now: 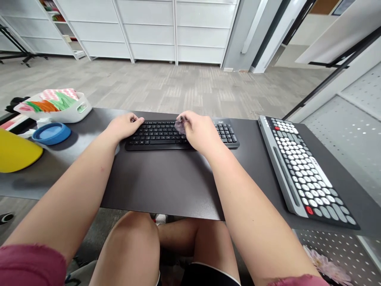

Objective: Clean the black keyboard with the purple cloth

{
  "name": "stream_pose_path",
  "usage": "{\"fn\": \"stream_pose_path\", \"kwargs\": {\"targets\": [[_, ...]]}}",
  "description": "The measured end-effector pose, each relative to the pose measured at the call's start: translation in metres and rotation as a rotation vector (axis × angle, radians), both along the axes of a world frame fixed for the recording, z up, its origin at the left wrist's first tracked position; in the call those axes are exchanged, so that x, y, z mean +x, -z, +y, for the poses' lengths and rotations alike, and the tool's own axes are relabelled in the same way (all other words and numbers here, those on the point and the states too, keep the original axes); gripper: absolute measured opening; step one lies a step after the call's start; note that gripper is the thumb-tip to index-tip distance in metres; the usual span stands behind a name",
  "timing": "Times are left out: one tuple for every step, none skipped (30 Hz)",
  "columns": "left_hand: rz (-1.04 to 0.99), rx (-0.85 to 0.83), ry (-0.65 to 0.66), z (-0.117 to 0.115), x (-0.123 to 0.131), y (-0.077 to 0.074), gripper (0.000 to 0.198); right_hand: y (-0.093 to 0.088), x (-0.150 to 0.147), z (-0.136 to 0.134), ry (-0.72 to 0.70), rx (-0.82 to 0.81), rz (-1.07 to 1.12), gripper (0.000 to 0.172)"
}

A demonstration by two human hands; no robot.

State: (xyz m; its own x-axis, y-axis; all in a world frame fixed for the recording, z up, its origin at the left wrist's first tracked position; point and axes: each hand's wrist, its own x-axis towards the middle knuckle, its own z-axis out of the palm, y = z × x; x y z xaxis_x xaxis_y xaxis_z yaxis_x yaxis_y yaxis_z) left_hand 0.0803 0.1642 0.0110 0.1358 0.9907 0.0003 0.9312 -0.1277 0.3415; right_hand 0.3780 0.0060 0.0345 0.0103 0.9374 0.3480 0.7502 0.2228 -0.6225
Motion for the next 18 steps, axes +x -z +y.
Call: {"fn": "stream_pose_path", "kwargs": {"targets": [[-0.001, 0.001, 0.001, 0.000, 0.000, 0.000, 0.048, 0.002, 0.005, 0.003, 0.089, 0.042, 0.011, 0.030], [0.000, 0.000, 0.000, 0.000, 0.000, 0.000, 0.047, 0.003, 0.011, 0.005, 0.185, 0.075, 0.007, 0.032], [0.002, -0.002, -0.001, 0.000, 0.000, 0.000, 0.047, 0.005, 0.018, 0.008, 0.276, 0.095, -0.008, 0.033], [0.003, -0.003, 0.000, 0.000, 0.000, 0.000, 0.046, 0.007, 0.025, 0.010, 0.357, 0.102, -0.029, 0.034], [0.002, -0.001, 0.004, 0.000, 0.000, 0.000, 0.045, 0.008, 0.032, 0.012, 0.425, 0.098, -0.052, 0.036], [-0.001, 0.005, 0.010, 0.000, 0.000, 0.001, 0.045, 0.009, 0.037, 0.014, 0.480, 0.085, -0.078, 0.037], [-0.006, 0.014, 0.018, 0.000, -0.001, 0.001, 0.044, 0.010, 0.041, 0.016, 0.522, 0.062, -0.108, 0.038], [-0.011, 0.024, 0.027, 0.001, -0.001, 0.002, 0.043, 0.011, 0.043, 0.017, 0.557, 0.028, -0.145, 0.038], [-0.015, 0.035, 0.035, 0.001, -0.001, 0.003, 0.043, 0.012, 0.043, 0.018, 0.580, -0.014, -0.189, 0.037], [-0.017, 0.044, 0.040, 0.000, -0.001, 0.003, 0.042, 0.013, 0.041, 0.019, 0.587, -0.061, -0.235, 0.037], [-0.017, 0.050, 0.041, 0.000, 0.000, 0.003, 0.041, 0.014, 0.037, 0.021, 0.572, -0.105, -0.281, 0.037], [-0.016, 0.056, 0.041, -0.001, 0.000, 0.003, 0.041, 0.016, 0.031, 0.022, 0.537, -0.141, -0.321, 0.038], [-0.015, 0.060, 0.039, -0.001, 0.000, 0.003, 0.040, 0.018, 0.025, 0.023, 0.488, -0.167, -0.351, 0.039], [-0.013, 0.064, 0.037, -0.002, 0.001, 0.003, 0.040, 0.020, 0.019, 0.024, 0.435, -0.185, -0.372, 0.040], [-0.013, 0.068, 0.035, -0.003, 0.001, 0.003, 0.039, 0.022, 0.013, 0.026, 0.382, -0.198, -0.384, 0.041], [-0.013, 0.071, 0.036, -0.003, 0.001, 0.002, 0.039, 0.024, 0.009, 0.027, 0.339, -0.208, -0.390, 0.042], [-0.013, 0.075, 0.040, -0.004, 0.002, 0.002, 0.039, 0.026, 0.004, 0.027, 0.306, -0.216, -0.389, 0.043], [-0.013, 0.077, 0.045, -0.004, 0.002, 0.002, 0.038, 0.027, 0.001, 0.027, 0.281, -0.218, -0.382, 0.043]]}}
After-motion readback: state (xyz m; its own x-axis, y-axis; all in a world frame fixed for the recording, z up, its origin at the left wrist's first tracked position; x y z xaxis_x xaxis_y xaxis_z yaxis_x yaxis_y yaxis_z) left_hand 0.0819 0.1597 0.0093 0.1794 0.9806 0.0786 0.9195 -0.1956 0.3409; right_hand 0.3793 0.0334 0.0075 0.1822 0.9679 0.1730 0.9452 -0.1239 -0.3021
